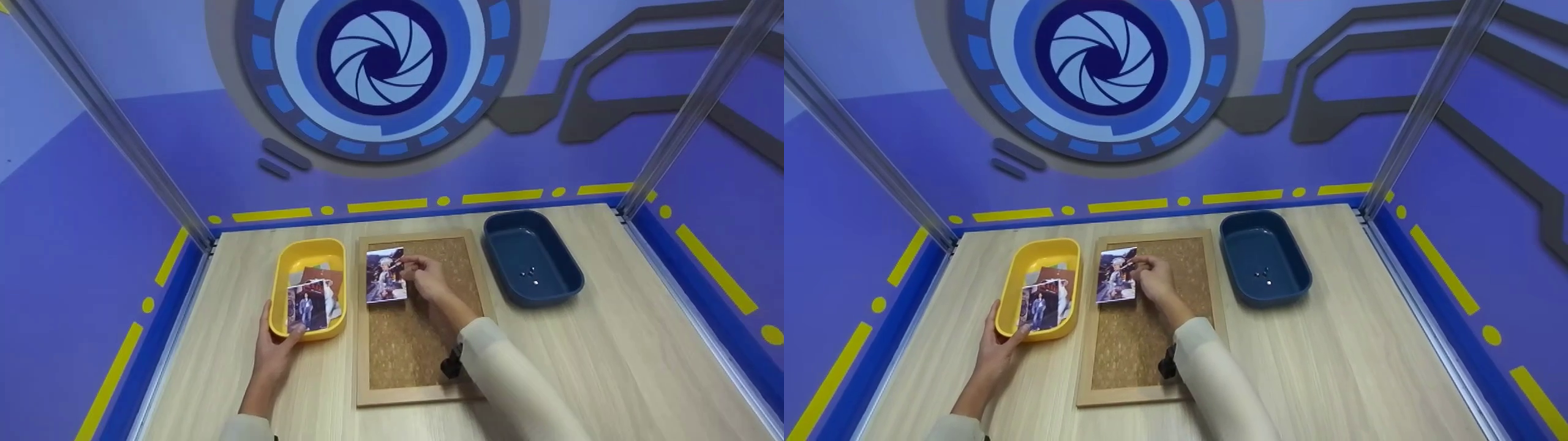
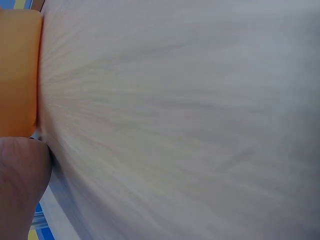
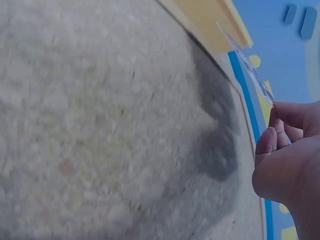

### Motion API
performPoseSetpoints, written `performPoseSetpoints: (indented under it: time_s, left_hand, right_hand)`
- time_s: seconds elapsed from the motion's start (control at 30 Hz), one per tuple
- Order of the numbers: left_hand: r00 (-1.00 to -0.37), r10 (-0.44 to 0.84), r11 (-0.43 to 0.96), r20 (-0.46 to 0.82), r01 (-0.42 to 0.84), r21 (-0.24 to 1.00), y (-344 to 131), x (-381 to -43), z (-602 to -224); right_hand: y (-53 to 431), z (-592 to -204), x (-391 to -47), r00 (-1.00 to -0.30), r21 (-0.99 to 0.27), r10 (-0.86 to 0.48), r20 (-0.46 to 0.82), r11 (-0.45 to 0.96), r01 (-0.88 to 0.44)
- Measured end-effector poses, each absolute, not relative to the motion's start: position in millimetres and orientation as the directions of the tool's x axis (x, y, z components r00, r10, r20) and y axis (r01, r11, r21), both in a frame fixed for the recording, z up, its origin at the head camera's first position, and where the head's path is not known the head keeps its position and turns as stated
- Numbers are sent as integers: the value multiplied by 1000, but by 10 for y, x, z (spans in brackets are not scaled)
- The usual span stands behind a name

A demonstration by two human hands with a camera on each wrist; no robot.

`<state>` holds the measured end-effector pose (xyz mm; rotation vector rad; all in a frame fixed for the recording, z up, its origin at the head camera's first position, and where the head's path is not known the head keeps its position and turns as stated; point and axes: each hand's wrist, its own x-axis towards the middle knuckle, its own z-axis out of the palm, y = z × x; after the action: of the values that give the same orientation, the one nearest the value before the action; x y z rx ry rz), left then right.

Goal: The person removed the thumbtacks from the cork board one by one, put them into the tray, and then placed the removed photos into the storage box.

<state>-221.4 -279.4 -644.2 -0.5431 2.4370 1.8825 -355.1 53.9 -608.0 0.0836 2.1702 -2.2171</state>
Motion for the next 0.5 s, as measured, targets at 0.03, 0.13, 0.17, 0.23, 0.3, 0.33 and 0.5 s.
performPoseSetpoints:
  time_s: [0.03,0.13,0.17,0.23,0.3,0.33,0.5]
  left_hand:
    - [-941,-261,213,-215,-274,938,-2797,-2211,-6442]
    - [-940,-260,217,-222,-282,935,-2795,-2208,-6440]
    - [-939,-259,216,-225,-284,934,-2793,-2209,-6440]
    - [-938,-259,217,-232,-291,932,-2786,-2209,-6442]
    - [-935,-260,218,-241,-300,929,-2780,-2211,-6443]
    - [-933,-262,217,-246,-305,927,-2778,-2211,-6442]
    - [-929,-273,212,-250,-312,926,-2792,-2207,-6439]
  right_hand:
    - [512,-6063,-3544,-999,-998,2,-53,-29,53]
    - [442,-6024,-3546,-1000,-998,-19,-21,-52,22]
    - [422,-6012,-3547,-1000,-998,-23,-13,-57,15]
    - [384,-5994,-3554,-999,-997,-31,-7,-72,9]
    - [345,-5981,-3560,-999,-997,-32,-19,-72,21]
    - [323,-5971,-3560,-999,-998,-33,-21,-63,23]
    - [162,-5903,-3526,-998,-996,-48,-50,-68,53]
